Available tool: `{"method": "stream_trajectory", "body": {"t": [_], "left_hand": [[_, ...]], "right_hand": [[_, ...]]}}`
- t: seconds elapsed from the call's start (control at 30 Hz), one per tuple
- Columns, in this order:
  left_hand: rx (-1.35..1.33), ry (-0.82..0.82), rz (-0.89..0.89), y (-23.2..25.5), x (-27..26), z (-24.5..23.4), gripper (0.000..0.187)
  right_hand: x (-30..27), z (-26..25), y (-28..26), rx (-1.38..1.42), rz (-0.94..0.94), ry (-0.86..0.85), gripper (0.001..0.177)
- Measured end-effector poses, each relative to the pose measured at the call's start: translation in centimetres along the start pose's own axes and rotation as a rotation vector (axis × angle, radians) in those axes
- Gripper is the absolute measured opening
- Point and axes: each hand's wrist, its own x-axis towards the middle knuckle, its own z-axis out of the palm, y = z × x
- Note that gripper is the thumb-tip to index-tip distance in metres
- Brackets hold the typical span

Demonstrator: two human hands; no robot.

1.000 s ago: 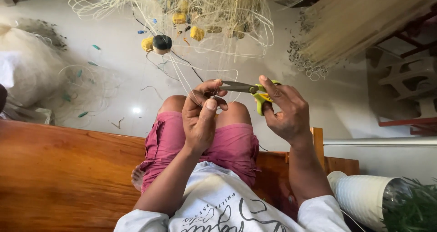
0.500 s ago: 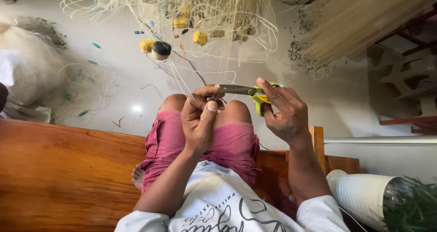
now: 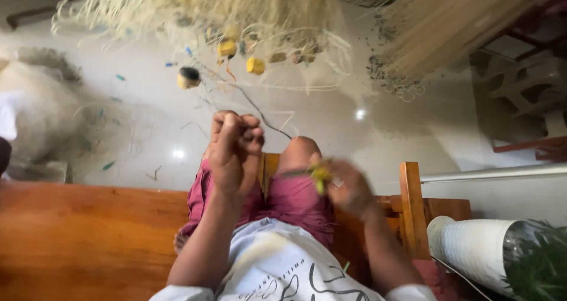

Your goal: Using a yellow net-mending shuttle to repair or weave a large fishing net while seated on a bench.

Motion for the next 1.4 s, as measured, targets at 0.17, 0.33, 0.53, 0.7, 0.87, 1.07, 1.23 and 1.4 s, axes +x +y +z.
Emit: {"method": "stream_trajectory", "body": {"t": [0.17, 0.33, 0.53, 0.7, 0.87, 1.07, 1.23, 1.4], "left_hand": [[0.075, -0.055, -0.018, 0.3, -0.6, 0.5, 0.005], [-0.002, -0.237, 0.041, -1.9, -0.8, 0.6, 0.005], [0.105, -0.236, 0.096, -3.2, -0.7, 2.0, 0.008], [0.226, -0.249, 0.185, -4.7, -0.3, 3.9, 0.010], [0.594, -0.571, 0.284, -6.6, 0.1, 5.4, 0.019], [0.908, -0.504, 0.266, -5.6, -1.2, 7.4, 0.027], [0.756, -0.747, -0.048, -5.2, -2.0, 7.0, 0.072], [1.000, -0.800, -0.038, -4.8, -1.2, 4.8, 0.056]], "right_hand": [[-7.7, 4.7, 0.1, -0.009, 0.666, -0.786, 0.058], [-8.2, 5.6, 0.1, 0.009, 0.506, -0.824, 0.048], [-4.0, 2.6, -0.8, 0.095, 0.630, -0.556, 0.045], [-0.3, -0.2, 2.2, 0.124, 0.508, 0.082, 0.028], [5.0, -2.6, -0.5, 0.083, 0.093, 0.553, 0.025], [5.5, -3.4, -2.3, 0.199, 0.086, 0.461, 0.026], [4.9, -1.2, -1.8, 0.519, 0.105, 0.461, 0.028], [3.6, -2.2, 1.0, 0.732, 0.158, 0.716, 0.040]]}}
